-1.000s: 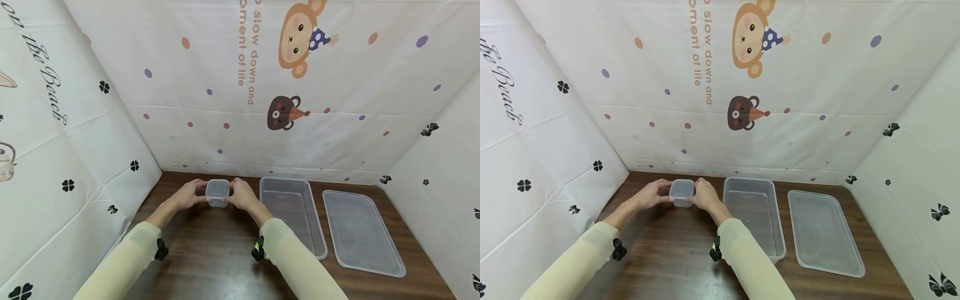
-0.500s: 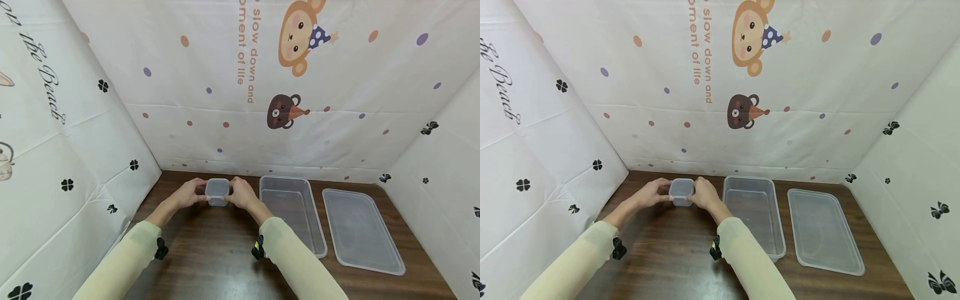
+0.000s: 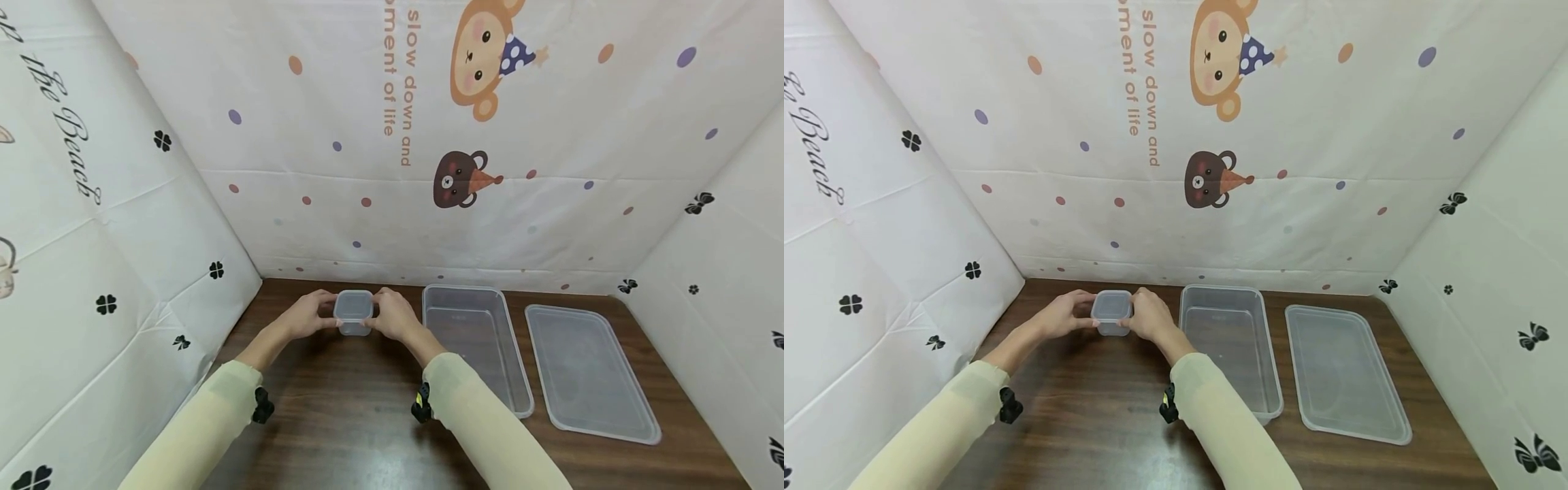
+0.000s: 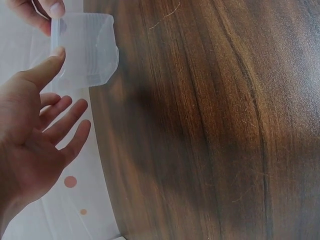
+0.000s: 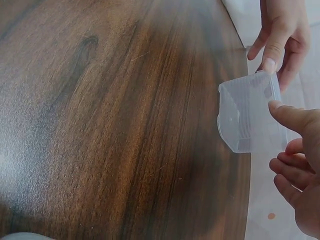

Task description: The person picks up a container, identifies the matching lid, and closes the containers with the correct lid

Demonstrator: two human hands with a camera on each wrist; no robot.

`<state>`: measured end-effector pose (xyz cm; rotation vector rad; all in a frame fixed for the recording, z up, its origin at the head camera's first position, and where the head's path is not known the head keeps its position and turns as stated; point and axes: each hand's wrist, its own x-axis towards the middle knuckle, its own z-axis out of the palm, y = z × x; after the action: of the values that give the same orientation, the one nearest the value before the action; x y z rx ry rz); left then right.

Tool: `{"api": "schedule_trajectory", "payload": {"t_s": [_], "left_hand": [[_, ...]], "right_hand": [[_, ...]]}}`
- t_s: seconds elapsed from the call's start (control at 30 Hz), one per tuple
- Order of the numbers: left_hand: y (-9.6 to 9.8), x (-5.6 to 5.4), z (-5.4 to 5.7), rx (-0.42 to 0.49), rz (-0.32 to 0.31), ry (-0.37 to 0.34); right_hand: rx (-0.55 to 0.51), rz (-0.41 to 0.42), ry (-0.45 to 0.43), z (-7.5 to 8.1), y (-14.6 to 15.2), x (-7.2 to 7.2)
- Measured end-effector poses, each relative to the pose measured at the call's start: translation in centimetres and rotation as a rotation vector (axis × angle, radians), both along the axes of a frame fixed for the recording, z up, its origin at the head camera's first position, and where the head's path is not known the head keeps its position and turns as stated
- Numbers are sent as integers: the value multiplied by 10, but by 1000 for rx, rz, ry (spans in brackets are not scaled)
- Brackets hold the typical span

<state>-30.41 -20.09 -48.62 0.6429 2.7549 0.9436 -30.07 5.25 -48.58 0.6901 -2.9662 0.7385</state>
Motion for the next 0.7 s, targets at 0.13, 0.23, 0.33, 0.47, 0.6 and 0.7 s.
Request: {"api": "schedule_trajectory", "payload": {"t_s": [0.13,0.23,0.33,0.47,0.6,0.7], "left_hand": [[1,0,0,-6,0,2],[0,1,-1,-10,-1,0],[-1,3,-1,-12,1,-5],[-1,4,1,-6,5,-13],[1,2,3,-22,4,-17],[2,0,4,-51,0,-17]], "right_hand": [[-3,-3,2,0,1,1],[2,0,-2,0,0,2],[8,4,-7,0,-1,4],[7,2,-8,2,-2,5],[11,-4,-3,3,-1,4],[25,-6,0,3,-1,4]]}}
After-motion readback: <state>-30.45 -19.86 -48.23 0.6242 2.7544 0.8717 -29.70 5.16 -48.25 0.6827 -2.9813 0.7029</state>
